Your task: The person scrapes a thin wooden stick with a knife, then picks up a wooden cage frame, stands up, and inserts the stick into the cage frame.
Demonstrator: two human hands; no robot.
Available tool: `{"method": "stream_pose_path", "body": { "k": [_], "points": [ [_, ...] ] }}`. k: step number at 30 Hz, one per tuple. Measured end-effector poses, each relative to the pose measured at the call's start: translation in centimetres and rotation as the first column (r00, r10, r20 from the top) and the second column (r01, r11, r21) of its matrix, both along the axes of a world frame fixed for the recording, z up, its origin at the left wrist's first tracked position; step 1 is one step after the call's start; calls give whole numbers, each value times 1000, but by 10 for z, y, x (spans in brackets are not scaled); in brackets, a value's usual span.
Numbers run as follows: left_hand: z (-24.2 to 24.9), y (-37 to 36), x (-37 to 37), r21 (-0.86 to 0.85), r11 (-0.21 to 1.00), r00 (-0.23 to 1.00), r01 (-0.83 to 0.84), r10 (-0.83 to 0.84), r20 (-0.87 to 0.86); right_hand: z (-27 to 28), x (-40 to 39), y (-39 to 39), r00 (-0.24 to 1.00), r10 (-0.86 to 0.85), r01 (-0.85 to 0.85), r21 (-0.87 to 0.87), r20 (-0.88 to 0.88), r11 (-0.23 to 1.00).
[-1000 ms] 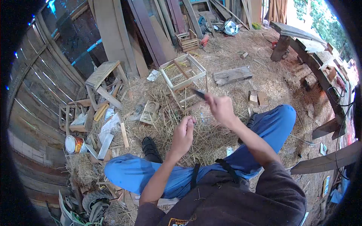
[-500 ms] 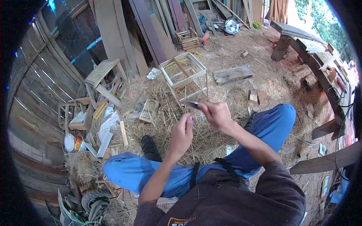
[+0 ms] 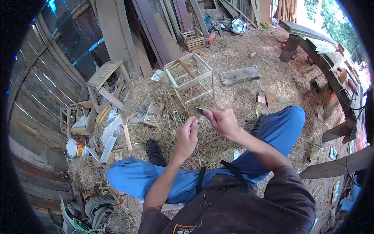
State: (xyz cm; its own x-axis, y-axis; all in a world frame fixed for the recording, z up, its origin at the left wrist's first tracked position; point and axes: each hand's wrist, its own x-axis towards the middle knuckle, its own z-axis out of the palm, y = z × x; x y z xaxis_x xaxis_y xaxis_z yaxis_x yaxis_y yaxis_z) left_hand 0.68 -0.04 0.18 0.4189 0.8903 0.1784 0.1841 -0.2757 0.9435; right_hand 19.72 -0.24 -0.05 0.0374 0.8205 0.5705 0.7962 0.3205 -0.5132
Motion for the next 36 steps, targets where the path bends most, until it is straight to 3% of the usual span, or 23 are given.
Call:
{"method": "stream_pose_path", "body": {
  "k": [2, 3, 6, 7, 10, 14, 15, 18, 19, 23, 26, 28, 31, 34, 36],
  "points": [
    [0, 1, -1, 4, 1000, 1000, -9, 9, -1, -3, -3, 3, 999, 35, -35, 12, -3, 999],
    [4, -1, -1, 12, 1000, 1000, -13, 13, -10, 7, 2, 10, 992, -124, 118, -157, -29, 980],
    [2, -2, 0, 6, 1000, 1000, -5, 5, -9, 8, 3, 9, 992, -102, 96, -97, -69, 991],
    [-1, -1, 1, 2, 1000, 1000, 0, 0, -5, 1, -2, -1, 998, -8, 3, -87, -56, 996],
    [-2, 3, 5, 266, 960, 995, -93, 99, -10, 7, 0, 6, 996, -44, 37, -89, -78, 995],
    [3, -1, 5, 198, 976, 994, -91, 101, -41, 4, -4, 5, 993, 6, 6, 104, -121, 995],
    [-1, 0, 5, 177, 981, 996, -82, 89, -31, -1, -11, -3, 999, 34, -34, -1, -9, 999],
    [2, 0, 2, 81, 996, 999, -49, 50, -20, 10, -3, 10, 991, -55, 65, 75, -123, 995],
    [5, -2, 1, 35, 999, 999, -37, 37, -16, 16, 7, 18, 983, -146, 147, 4, -112, 989],
    [4, -3, 6, 55, 998, 999, -39, 41, -19, -9, -6, -3, 999, 32, -31, -72, 24, 997],
    [-2, 2, 1, 57, 998, 999, -30, 32, -35, 19, 1, 13, 977, -97, 85, -69, -190, 994],
    [13, -3, 4, 4, 1000, 996, -23, 23, -86, 3, -5, 5, 990, -45, 39, -51, -130, 998],
    [2, 1, 5, 126, 991, 997, -46, 53, -53, -3, -10, 1, 997, 40, -42, -30, -63, 999],
    [11, -2, 4, 82, 996, 994, -28, 36, -99, 20, 2, 15, 977, -119, 105, -86, -179, 991],
    [4, 1, 7, 158, 986, 995, -46, 60, -84, 8, -7, 5, 990, -36, 25, -78, -138, 997]
  ]
}}
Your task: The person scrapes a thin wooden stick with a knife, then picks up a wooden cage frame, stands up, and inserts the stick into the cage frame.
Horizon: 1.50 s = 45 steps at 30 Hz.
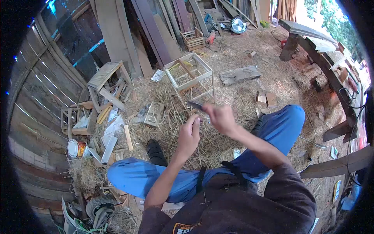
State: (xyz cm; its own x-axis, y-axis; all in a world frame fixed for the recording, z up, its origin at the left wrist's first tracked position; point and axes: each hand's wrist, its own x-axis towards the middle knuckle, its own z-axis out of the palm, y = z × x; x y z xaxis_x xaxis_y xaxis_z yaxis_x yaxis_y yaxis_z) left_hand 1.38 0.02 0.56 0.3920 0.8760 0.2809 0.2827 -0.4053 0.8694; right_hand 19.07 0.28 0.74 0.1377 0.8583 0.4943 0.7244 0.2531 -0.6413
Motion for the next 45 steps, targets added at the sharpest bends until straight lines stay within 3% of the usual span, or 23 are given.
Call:
{"method": "stream_pose_path", "body": {
  "k": [2, 3, 4, 6, 7, 10, 11, 14, 18, 22, 23, 25, 29, 32, 37, 40, 42, 45],
  "points": [
    [-3, 1, 0, -5, 1000, 1000, -6, 6, 4, -2, -5, -5, 996, 90, -90, -59, -8, 994],
    [3, -2, -2, -53, 999, 1000, 1, -1, 0, 0, 0, 6, 998, -16, 13, -51, -59, 999],
    [6, -5, -3, -105, 994, 1000, 9, -9, 0, -1, -3, 5, 999, -14, 12, -40, -52, 999],
    [1, -2, 2, -48, 999, 1000, 8, -8, 1, -2, -5, 0, 1000, -2, 1, -16, -18, 1000],
    [-1, -1, 3, -18, 1000, 1000, 5, -5, -2, -12, -9, -6, 993, 77, -74, -35, 94, 997],
    [-1, -3, -3, -91, 995, 1000, 28, -28, 3, 7, -4, 5, 994, -41, 29, -120, -98, 992],
    [-1, -2, -2, -80, 997, 1000, 24, -23, 14, 24, 1, 3, 995, -35, 23, -133, -91, 991],
    [-5, -1, 2, -68, 998, 999, 6, -2, 52, -17, -11, -5, 992, 104, -110, 88, 67, 990],
    [-5, 1, -1, -41, 999, 999, 18, -16, 51, 9, 1, 9, 998, -55, 55, -35, -16, 998],
    [-8, 3, 1, 32, 999, 999, 25, -26, 48, -15, -17, -5, 995, 99, -99, 2, 16, 995],
    [-7, 4, 0, 13, 1000, 998, 18, -19, 54, -12, -14, -3, 991, 109, -107, -39, 73, 994],
    [-2, 1, 2, -34, 999, 997, 5, -3, 73, 0, -10, -6, 986, 165, -163, -77, 26, 984],
    [-4, 0, -1, 23, 999, 999, 26, -27, 20, 14, -5, -16, 966, 245, -232, -132, 88, 964],
    [-5, -2, 0, -96, 993, 994, 64, -56, 91, 9, -1, -12, 969, 248, -248, -127, -19, 960],
    [-3, 0, -7, -327, 932, 974, 159, -95, 204, 25, 18, -6, 980, 57, -84, -136, -190, 987],
    [6, -3, -10, -197, 971, 989, 137, -124, 81, 33, 24, -8, 986, -1, -31, -185, -169, 982],
    [2, -2, -11, -205, 971, 990, 125, -111, 82, 18, 21, -3, 981, -7, -24, -159, -193, 987],
    [-3, 1, -10, -180, 978, 992, 105, -89, 94, 7, 7, -8, 980, 106, -122, -89, -170, 989]
  ]
}}
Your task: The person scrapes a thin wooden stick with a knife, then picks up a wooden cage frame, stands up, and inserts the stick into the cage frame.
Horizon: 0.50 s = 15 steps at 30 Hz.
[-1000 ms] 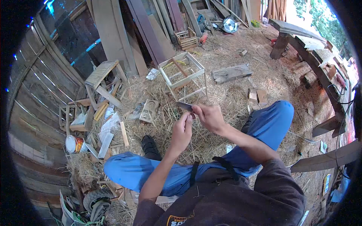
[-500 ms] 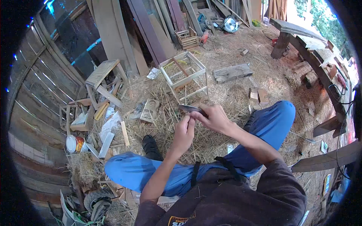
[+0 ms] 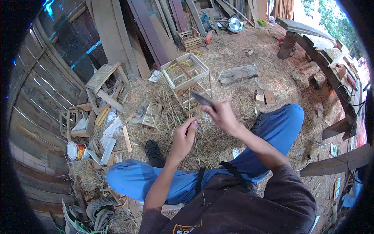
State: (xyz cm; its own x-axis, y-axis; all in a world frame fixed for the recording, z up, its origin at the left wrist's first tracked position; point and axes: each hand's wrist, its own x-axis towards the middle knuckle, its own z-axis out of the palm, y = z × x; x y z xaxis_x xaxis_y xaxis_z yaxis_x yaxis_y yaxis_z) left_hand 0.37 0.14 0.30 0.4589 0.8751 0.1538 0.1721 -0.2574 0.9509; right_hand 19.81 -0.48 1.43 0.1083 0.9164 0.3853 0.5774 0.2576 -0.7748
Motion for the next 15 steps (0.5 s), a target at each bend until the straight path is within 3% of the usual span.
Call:
{"method": "stream_pose_path", "body": {
  "k": [3, 4, 7, 8, 11, 12, 15],
  "points": [
    [3, 5, -3, 19, 1000, 1000, 9, -9, -24, 1, -2, -3, 984, 14, -4, -58, 178, 998],
    [4, 6, -4, 19, 1000, 999, 15, -14, -36, -4, 0, 7, 1000, 0, -1, 155, 5, 988],
    [9, 1, -3, -31, 999, 1000, 24, -24, 0, 16, 31, 17, 982, -174, 179, -78, 71, 981],
    [10, 0, -2, -30, 999, 1000, 20, -20, -3, 19, 26, 12, 988, -149, 150, -62, 32, 987],
    [11, 2, -1, 5, 1000, 1000, -5, 5, 8, -15, 5, 4, 982, -21, -10, 164, 186, 986],
    [9, 2, 0, 27, 999, 1000, -19, 18, 24, -10, 3, 2, 952, -13, -15, 89, 305, 996],
    [11, 2, -3, 54, 998, 999, -30, 31, -27, 4, 19, 17, 997, -81, 81, 62, 3, 995]
  ]
}}
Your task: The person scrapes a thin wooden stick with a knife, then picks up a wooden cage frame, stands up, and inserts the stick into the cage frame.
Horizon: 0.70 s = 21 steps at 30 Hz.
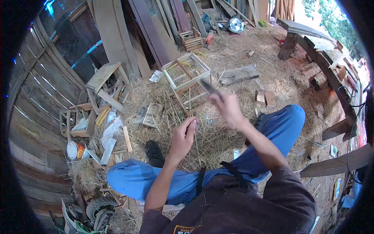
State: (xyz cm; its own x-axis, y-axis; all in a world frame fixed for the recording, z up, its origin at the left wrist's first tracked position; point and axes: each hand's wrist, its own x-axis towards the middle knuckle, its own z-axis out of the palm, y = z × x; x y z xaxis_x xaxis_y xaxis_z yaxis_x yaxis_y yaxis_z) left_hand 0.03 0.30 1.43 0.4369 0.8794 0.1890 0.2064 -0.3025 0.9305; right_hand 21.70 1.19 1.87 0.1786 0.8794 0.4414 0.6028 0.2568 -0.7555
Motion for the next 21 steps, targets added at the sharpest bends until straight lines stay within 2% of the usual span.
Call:
{"method": "stream_pose_path", "body": {
  "k": [1, 4, 5, 8, 11, 14, 17, 20, 21],
  "points": [
    [2, -2, -1, 0, 1000, 999, 1, -1, -33, 19, 6, -2, 991, -130, 127, -79, -27, 989],
    [2, -4, -1, 95, 995, 999, -20, 25, -47, 23, 24, -4, 974, -214, 221, -105, 72, 970],
    [3, -5, 0, 108, 994, 998, -25, 30, -48, 20, 16, -7, 980, -197, 197, -168, 16, 966],
    [2, -4, 0, 176, 983, 995, -51, 65, -72, -4, -14, -20, 982, 50, -56, 28, 183, 998],
    [-10, 3, -5, 274, 959, 989, -77, 108, -103, -6, -18, -17, 969, 48, -56, 27, 242, 998],
    [-5, 1, -3, 325, 941, 992, -94, 118, -55, 24, 10, -6, 979, -202, 199, -195, 4, 960],
    [-5, -1, -1, 353, 930, 989, -106, 135, -57, 16, 19, -3, 971, -241, 237, -195, 2, 952],
    [-6, 1, 0, 338, 933, 986, -125, 155, -64, -11, -10, -13, 987, 32, -41, 52, 158, 998],
    [-4, 2, -1, 326, 936, 985, -131, 160, -65, -10, -11, -9, 986, 19, -32, 78, 164, 996]
  ]
}}
